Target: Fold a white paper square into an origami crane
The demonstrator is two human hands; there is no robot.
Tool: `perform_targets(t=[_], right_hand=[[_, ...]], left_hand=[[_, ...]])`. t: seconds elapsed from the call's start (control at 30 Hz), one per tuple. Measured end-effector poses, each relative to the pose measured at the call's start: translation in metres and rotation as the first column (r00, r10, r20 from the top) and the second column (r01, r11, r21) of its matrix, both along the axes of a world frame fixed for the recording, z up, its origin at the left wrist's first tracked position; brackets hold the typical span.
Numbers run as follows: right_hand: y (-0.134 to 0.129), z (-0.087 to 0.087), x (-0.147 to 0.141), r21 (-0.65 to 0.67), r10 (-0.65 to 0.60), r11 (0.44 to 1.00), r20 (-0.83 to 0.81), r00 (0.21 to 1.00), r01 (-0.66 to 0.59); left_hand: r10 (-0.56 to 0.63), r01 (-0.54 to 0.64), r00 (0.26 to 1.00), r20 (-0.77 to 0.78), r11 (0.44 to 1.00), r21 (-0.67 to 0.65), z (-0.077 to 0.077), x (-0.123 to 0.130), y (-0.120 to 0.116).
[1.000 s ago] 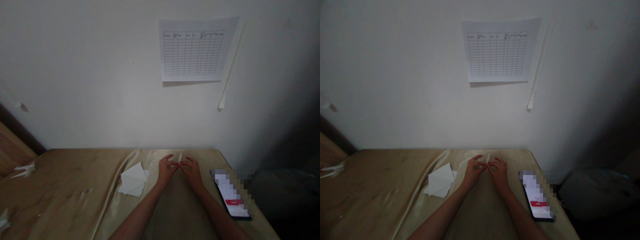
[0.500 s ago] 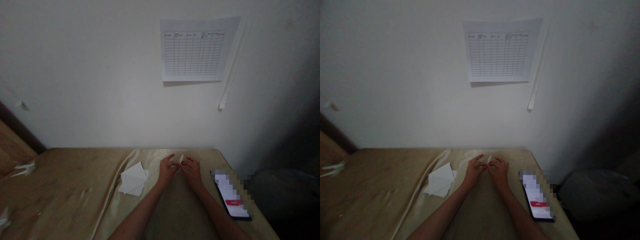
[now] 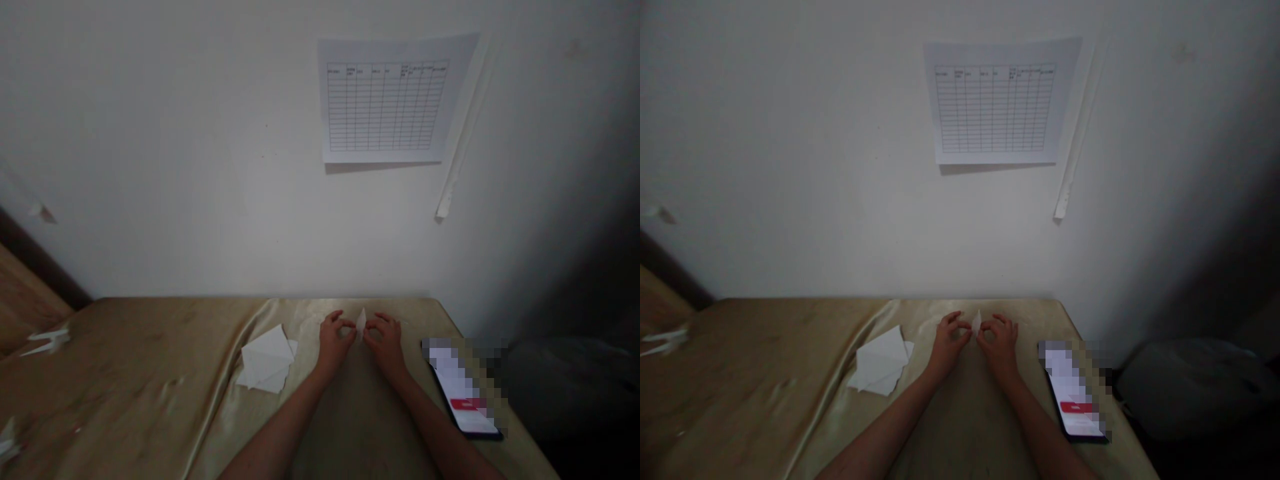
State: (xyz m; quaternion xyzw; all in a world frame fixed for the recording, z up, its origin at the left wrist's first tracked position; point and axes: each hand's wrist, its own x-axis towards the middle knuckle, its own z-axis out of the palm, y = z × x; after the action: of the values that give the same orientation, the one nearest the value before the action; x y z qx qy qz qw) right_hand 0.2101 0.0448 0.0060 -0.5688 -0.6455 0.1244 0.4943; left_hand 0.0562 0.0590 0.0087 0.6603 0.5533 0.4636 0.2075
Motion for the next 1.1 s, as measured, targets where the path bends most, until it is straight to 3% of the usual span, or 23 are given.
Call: perform_targets(t=[0.27, 0.43, 0.57, 0.8, 1.1], right_hand=[[-0.002, 0.001, 0.001, -0.013, 0.003, 1.0, 0.06, 0.998, -0.002], [-0.002, -0.001, 0.001, 0.0, 0.036, 0.999, 0.067, 0.997, -0.036], [0.002, -0.004, 0.002, -0.009, 0.055, 0.998, 0.008, 0.998, -0.055], [0.007, -0.007, 0.006, -0.067, 0.073, 0.994, -0.237, 0.969, -0.091], [0.007, -0.007, 0.009, -0.046, 0.021, 0.999, -0.186, 0.982, -0.03]], left_hand=[[-0.036, 0.045, 0.983, -0.181, 0.998, 0.045, 0.012, -0.004, -0.003], [-0.05, 0.062, 0.973, -0.225, 0.997, 0.044, 0.012, -0.007, -0.002], [-0.052, 0.059, 0.978, -0.204, 0.998, 0.03, 0.012, -0.009, 0.001], [-0.112, 0.113, 0.992, -0.065, 0.994, 0.005, 0.01, -0.013, 0.007], [-0.075, 0.072, 0.995, -0.071, 0.996, -0.052, 0.01, -0.01, 0.007]])
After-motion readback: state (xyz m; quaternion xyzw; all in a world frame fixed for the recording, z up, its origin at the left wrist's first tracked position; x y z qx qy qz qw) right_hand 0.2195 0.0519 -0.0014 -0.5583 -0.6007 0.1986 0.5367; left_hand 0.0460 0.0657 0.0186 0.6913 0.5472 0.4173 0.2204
